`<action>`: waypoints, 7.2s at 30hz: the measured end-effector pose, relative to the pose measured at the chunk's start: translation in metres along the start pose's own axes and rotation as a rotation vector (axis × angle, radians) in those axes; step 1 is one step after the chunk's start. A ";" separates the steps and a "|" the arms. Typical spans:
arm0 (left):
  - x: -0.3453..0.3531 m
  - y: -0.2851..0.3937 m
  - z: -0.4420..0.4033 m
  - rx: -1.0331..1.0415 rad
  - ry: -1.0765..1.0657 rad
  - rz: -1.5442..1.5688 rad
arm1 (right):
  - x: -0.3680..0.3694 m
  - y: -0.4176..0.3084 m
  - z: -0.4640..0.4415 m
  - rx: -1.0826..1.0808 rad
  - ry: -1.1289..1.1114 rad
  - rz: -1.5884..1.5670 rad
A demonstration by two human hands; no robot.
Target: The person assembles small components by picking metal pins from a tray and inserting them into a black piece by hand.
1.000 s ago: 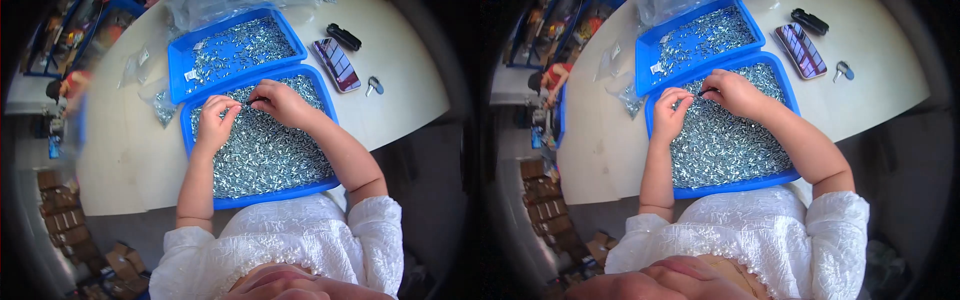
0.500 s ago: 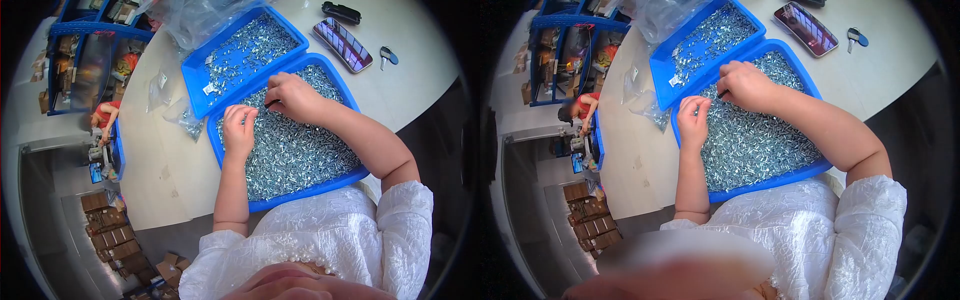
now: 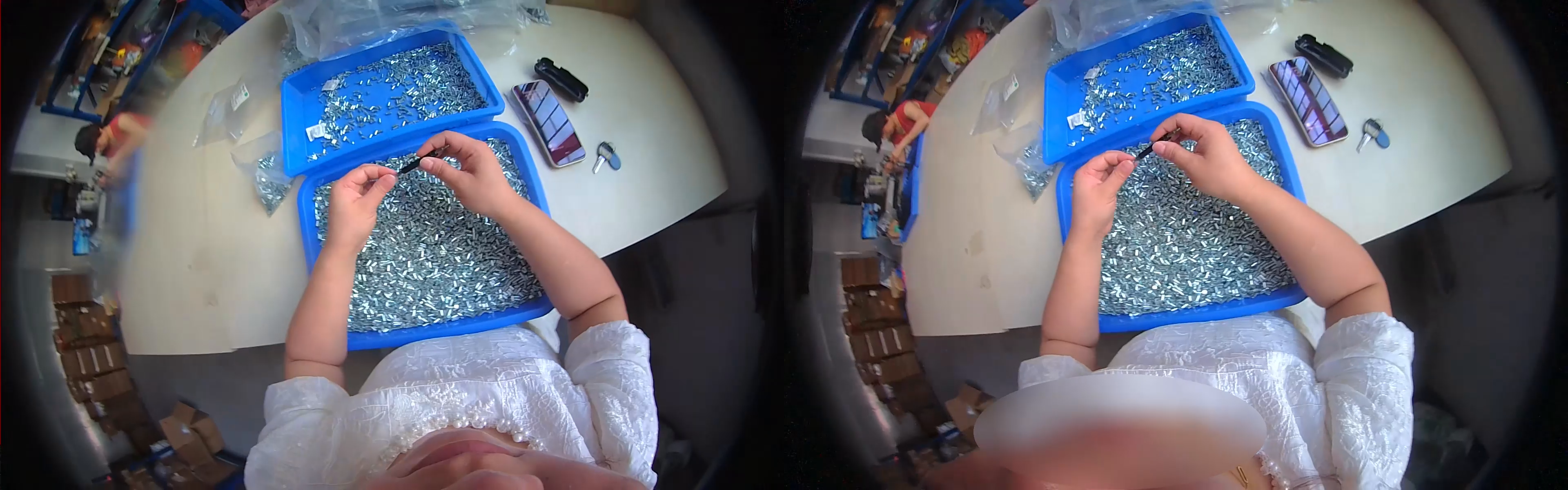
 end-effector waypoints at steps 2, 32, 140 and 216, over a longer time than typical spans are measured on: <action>-0.001 -0.005 -0.003 -0.065 -0.032 -0.096 | 0.002 0.001 0.001 0.025 -0.027 0.016; -0.001 0.033 0.014 0.609 0.124 -0.447 | 0.012 0.008 0.003 0.282 0.002 -0.213; 0.016 0.020 0.013 0.529 0.006 -0.734 | 0.007 -0.014 0.004 -0.122 -0.196 0.609; 0.008 0.004 0.005 0.249 0.028 -0.204 | -0.011 0.002 -0.001 0.177 0.086 -0.079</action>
Point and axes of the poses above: each hand's wrist, its own z-axis away from the middle knuckle, its own x-axis out of the palm, y = z × x, the point moved 4 cm from there along -z, towards the middle knuckle, and after that the axes turned 7 degrees about -x, right-handed, at the moved point
